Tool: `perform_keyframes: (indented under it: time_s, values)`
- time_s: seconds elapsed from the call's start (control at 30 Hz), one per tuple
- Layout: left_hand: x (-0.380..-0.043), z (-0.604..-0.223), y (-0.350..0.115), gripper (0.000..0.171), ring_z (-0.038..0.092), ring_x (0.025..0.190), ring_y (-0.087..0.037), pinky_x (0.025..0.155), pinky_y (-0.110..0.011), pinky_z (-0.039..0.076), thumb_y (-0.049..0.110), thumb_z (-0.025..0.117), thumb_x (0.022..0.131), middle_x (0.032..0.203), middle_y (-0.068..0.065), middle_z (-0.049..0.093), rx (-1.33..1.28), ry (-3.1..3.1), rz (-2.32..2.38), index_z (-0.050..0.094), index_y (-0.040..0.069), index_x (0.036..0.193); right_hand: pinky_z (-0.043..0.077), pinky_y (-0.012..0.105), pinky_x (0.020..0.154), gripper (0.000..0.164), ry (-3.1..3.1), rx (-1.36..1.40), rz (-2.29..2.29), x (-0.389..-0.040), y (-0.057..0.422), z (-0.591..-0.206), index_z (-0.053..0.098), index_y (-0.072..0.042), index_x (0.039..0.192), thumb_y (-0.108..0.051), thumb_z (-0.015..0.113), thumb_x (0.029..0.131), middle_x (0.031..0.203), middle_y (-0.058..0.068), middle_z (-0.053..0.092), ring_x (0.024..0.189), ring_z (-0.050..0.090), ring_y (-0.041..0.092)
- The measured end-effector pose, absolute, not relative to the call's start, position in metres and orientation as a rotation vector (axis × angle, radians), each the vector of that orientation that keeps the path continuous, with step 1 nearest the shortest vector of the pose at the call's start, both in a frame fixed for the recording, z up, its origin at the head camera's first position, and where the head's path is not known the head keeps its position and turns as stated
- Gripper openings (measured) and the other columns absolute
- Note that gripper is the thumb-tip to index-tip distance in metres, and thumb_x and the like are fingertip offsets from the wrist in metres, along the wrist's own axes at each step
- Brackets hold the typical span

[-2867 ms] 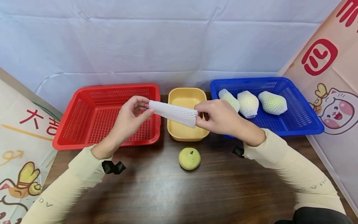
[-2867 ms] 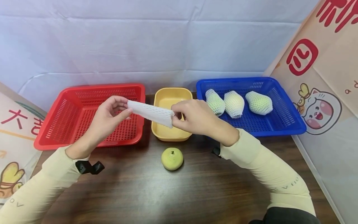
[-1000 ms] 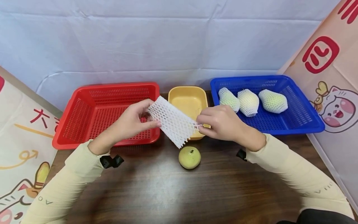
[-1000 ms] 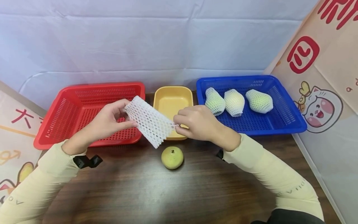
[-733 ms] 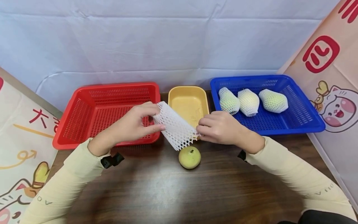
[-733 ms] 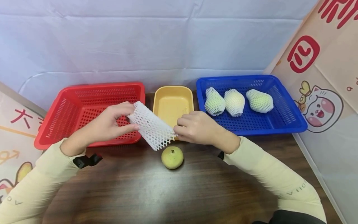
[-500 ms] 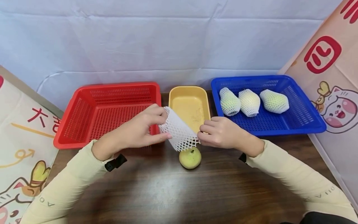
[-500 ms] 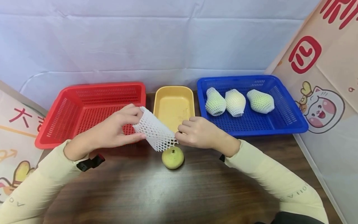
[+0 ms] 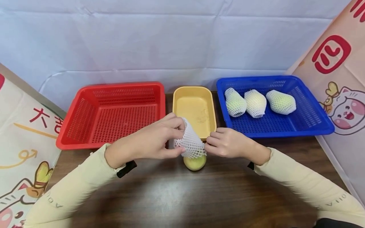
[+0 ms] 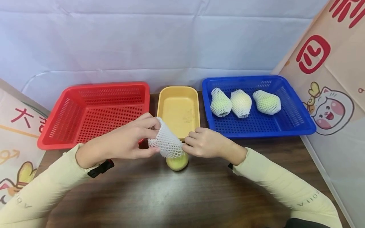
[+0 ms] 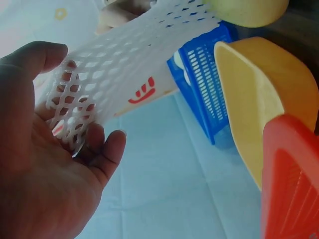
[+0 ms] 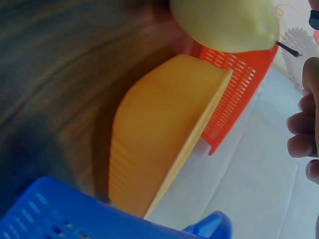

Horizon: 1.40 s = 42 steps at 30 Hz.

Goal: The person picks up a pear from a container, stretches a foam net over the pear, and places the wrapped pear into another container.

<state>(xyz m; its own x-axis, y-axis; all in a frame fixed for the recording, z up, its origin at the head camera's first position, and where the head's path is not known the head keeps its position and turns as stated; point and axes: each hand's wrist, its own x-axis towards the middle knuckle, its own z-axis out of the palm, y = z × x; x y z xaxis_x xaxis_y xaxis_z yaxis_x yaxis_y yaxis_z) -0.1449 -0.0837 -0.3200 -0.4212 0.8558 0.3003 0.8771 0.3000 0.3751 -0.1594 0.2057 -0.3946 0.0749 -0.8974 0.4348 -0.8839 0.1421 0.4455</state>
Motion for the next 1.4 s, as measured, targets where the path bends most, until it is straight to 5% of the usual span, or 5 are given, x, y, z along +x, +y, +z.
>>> perform_keyframes:
  time_s: [1.4]
  values:
    - [-0.147,-0.335,-0.053,0.021,0.049,0.092,-0.017,0.083,-0.031,0.045,0.033,0.072,0.091,0.096,0.002,0.056,-1.661,-2.504,-0.431,0.066,0.015,0.083,0.042,0.026,0.055,0.03,-1.79,1.688,-0.106,-0.162,0.21,-0.428,0.064,-0.011,0.088,-0.01,0.041,0.106,0.074,0.0,0.06,0.065,0.056,0.015]
